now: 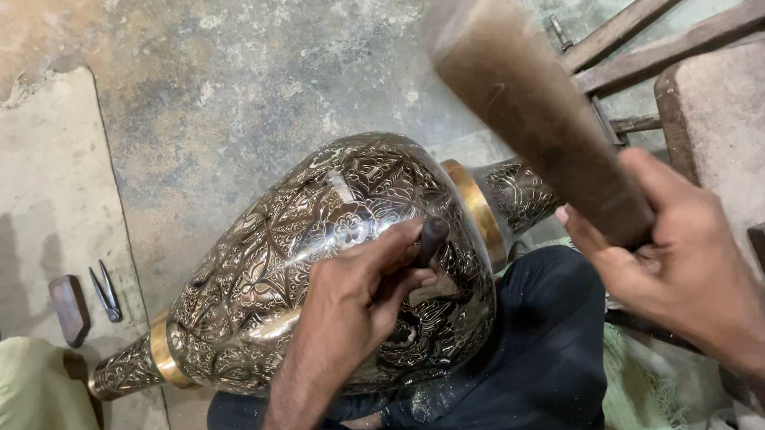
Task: The person uses a hammer and chisel to engrave intricate floral patterns onto a large metal vase. They repeatedly strike the chisel to create detailed designs on the vase's surface.
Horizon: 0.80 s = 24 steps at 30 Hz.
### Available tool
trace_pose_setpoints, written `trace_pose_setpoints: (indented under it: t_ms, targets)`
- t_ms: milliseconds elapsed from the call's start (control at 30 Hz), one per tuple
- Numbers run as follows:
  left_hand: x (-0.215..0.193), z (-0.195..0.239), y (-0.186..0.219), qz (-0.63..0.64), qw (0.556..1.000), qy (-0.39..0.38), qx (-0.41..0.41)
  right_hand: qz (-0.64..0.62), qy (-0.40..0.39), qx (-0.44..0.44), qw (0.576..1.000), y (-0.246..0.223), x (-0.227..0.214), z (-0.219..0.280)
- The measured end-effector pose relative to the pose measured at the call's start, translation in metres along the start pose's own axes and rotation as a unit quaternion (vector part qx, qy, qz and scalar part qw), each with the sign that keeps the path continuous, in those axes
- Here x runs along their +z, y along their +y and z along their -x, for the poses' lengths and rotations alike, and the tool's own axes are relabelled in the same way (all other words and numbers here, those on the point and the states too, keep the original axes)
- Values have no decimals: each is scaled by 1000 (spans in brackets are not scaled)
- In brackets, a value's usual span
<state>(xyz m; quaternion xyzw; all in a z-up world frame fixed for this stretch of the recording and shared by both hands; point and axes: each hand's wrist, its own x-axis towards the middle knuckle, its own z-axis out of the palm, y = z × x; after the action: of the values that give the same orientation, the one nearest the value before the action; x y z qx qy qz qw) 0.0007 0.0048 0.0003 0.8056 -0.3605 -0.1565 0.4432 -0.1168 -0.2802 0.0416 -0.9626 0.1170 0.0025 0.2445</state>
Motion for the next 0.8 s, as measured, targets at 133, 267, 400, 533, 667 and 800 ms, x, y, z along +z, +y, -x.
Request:
trace_pose_setpoints:
  t_ms: [133, 267, 400, 533, 667, 800]
  targets:
    - [-1, -4, 2, -4, 1000, 2, 5, 89, 6, -32, 995, -5, -6, 2]
    - [-3, -5, 6, -19, 1000, 0, 2, 94, -53, 28, 994, -13, -7, -1]
    - [-15, 4, 11, 144, 982, 21, -116, 190, -129, 52, 972, -11, -1, -6]
    - [-44, 32, 2, 215, 932, 243, -164, 101, -129, 57, 985, 1, 11, 2]
    - [-59, 70, -14, 203, 921, 308, -128, 61, -104, 112, 986, 23, 29, 29]
    - [-55, 106, -28, 234, 905, 339, -107, -99, 68, 111, 987, 52, 69, 69]
